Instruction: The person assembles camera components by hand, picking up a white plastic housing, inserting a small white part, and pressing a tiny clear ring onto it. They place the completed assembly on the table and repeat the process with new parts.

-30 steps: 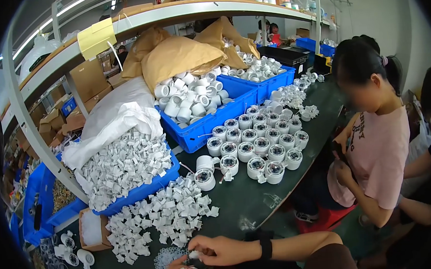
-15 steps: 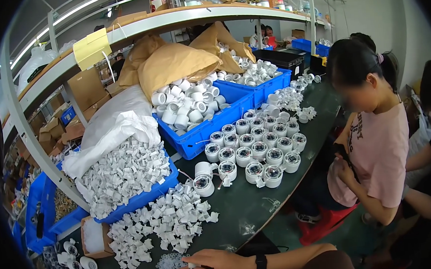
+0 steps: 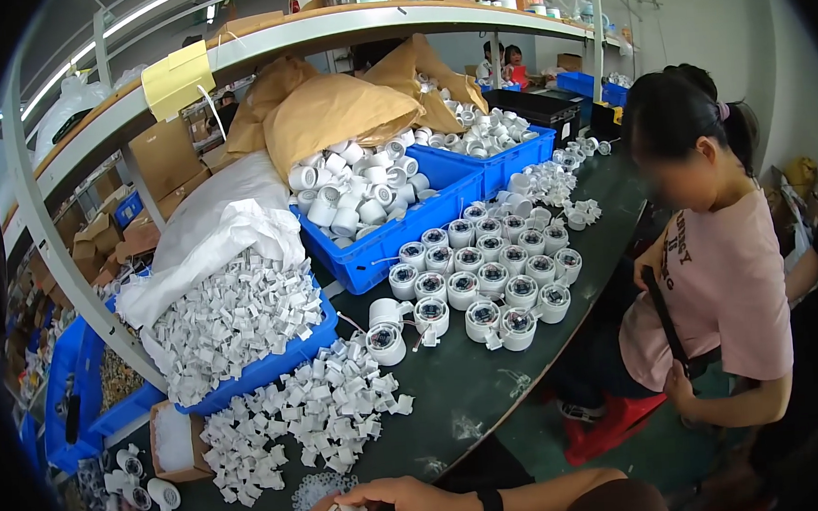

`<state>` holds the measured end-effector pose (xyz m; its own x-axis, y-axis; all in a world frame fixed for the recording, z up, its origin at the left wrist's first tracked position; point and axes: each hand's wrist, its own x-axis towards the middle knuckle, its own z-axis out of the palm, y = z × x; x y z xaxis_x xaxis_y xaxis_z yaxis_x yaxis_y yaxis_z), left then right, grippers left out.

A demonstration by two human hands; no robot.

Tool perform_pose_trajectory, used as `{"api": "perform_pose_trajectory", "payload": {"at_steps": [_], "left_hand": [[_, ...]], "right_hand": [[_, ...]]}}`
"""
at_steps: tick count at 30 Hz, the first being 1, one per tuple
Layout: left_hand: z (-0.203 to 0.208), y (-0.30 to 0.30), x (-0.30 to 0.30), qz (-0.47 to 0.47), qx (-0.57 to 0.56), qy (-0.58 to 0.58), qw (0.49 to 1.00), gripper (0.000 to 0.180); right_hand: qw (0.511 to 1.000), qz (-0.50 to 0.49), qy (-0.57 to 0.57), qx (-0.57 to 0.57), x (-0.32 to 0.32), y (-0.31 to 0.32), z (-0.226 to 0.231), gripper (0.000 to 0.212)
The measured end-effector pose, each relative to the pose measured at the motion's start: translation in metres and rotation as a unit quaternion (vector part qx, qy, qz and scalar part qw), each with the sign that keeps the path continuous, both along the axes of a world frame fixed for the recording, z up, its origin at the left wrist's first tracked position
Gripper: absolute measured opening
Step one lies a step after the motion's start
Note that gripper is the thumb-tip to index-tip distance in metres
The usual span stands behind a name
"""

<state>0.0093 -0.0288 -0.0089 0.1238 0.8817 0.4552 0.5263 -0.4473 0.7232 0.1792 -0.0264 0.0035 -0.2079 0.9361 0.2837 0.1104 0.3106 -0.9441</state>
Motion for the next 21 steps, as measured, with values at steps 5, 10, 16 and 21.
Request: {"api": "perform_pose_trajectory", "payload": {"at_steps": [5,10,16,21], "left_hand": [[-0.080,0.026,-0.006,0.053,0.097,-0.027,0.993,0.023],[0.008,0.015,0.004,-0.029,0.029,0.057,0.998,0.034],[0.008,0.018,-0.003,-0.033,-0.011,0.018,0.999,0.039],[0.005,0.019,-0.005,-0.041,0.004,0.007,0.999,0.036]], "right_hand": [[0.988,0.074,0.086,-0.104,-0.015,0.000,-0.016,0.036],[0.992,-0.030,0.079,-0.097,-0.003,-0.007,-0.003,0.033],[0.993,-0.007,0.055,-0.101,-0.008,0.004,-0.001,0.039],[0.994,-0.033,0.050,-0.090,-0.014,-0.001,-0.005,0.041]]}}
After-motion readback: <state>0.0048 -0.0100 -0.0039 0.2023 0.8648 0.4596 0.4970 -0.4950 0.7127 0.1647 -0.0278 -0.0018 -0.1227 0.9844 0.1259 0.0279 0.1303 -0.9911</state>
